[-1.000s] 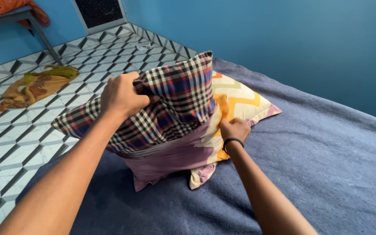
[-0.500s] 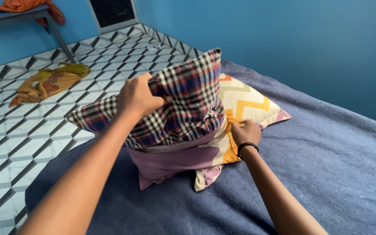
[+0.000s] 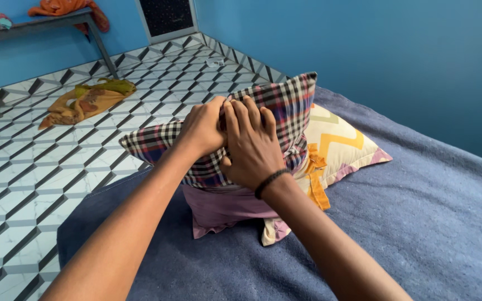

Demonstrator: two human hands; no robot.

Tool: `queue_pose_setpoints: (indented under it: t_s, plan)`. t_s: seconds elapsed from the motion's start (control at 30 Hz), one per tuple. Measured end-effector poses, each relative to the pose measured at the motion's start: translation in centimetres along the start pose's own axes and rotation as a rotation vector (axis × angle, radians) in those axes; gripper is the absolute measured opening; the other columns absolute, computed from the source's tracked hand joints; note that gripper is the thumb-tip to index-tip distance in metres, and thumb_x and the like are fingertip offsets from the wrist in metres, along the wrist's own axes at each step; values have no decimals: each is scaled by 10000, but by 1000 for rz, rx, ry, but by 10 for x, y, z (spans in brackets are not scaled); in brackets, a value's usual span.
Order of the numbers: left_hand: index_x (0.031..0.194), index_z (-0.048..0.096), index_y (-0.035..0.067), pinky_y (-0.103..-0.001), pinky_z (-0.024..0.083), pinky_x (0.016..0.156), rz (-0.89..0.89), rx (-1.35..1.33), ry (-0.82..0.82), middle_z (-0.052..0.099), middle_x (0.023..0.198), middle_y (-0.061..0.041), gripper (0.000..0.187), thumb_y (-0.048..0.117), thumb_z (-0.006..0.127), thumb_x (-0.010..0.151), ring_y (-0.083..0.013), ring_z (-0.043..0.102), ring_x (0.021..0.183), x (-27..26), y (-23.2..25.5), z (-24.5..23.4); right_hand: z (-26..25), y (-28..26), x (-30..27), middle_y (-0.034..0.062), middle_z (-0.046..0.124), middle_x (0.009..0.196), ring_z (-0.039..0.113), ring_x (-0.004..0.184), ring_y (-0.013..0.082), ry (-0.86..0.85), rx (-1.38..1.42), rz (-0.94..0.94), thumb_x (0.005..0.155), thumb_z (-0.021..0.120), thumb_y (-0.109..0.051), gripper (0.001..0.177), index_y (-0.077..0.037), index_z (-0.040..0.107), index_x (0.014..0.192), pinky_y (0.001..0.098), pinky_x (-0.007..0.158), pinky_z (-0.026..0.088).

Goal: The person removes pillowcases from pillows by hand, sets them aside, and then lifts, shakes, and folds a blanket on the bed.

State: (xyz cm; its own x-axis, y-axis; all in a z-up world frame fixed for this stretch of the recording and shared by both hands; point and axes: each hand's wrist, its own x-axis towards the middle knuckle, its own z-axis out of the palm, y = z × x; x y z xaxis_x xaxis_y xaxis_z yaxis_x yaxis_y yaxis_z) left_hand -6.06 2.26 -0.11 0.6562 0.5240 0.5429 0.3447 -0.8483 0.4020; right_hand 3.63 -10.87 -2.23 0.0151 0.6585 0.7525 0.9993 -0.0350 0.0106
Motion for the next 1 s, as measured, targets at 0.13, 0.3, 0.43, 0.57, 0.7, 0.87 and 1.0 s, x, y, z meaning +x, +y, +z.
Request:
queue_pose_setpoints:
  t_s: [0.13,0.3,0.43,0.57,0.7,0.87,1.0]
  plan:
    - [1386,549,36,-397,602,826,-39,-129,-78,626,1266,-273,779,68,782,643,-367,682,1121,-4,-26,-4,-7,10,29,101,427,1621,485,1218,241,-357,-174,23,655,764,-419,1126,-58,335,1631,409,944,347]
    - [1388,527,73,-521,434,1095,-114,102,-8,653,1364,-151,781,344,879,746,-338,582,1321,-33,-32,-6,5,37,40,54,713,880,562,1050,211,-538,-292,0,783,721,-673,655,-120,676,1133,414,968,327]
    - [1461,310,60,-731,358,995,-419,331,296,316,1639,-219,1082,482,952,698,-424,312,1489,-59,-38,-10,8,70,32,55,693,724,615,897,193,-470,-285,50,871,645,-730,611,-143,743,1007,453,979,325]
    - [1624,50,133,-483,450,1085,-876,80,233,46,1669,-303,1332,546,929,712,-454,192,1521,-66,-63,9,3,99,31,47,730,684,603,973,206,-550,-220,136,848,633,-740,625,-150,762,1006,465,934,342]
    - [1563,295,106,-328,484,825,-825,-822,232,547,1343,-155,749,394,657,973,-232,569,1124,-74,-81,27,-7,136,26,60,747,784,595,1066,235,-591,-178,180,791,678,-754,634,-152,810,939,485,937,353]
    - [1408,624,106,-261,464,586,-887,-859,136,720,990,-86,462,57,470,975,-118,594,728,-73,-71,30,-38,142,37,78,777,954,678,1029,317,-723,-1,502,655,801,-453,405,-248,842,1002,520,957,397]
    - [1325,632,24,-294,570,707,-788,-908,88,735,1066,-114,452,-85,503,906,-168,693,854,-70,-65,36,-59,93,55,78,682,1285,591,1244,306,-956,-186,343,654,836,-289,726,-237,616,1344,561,1062,383]
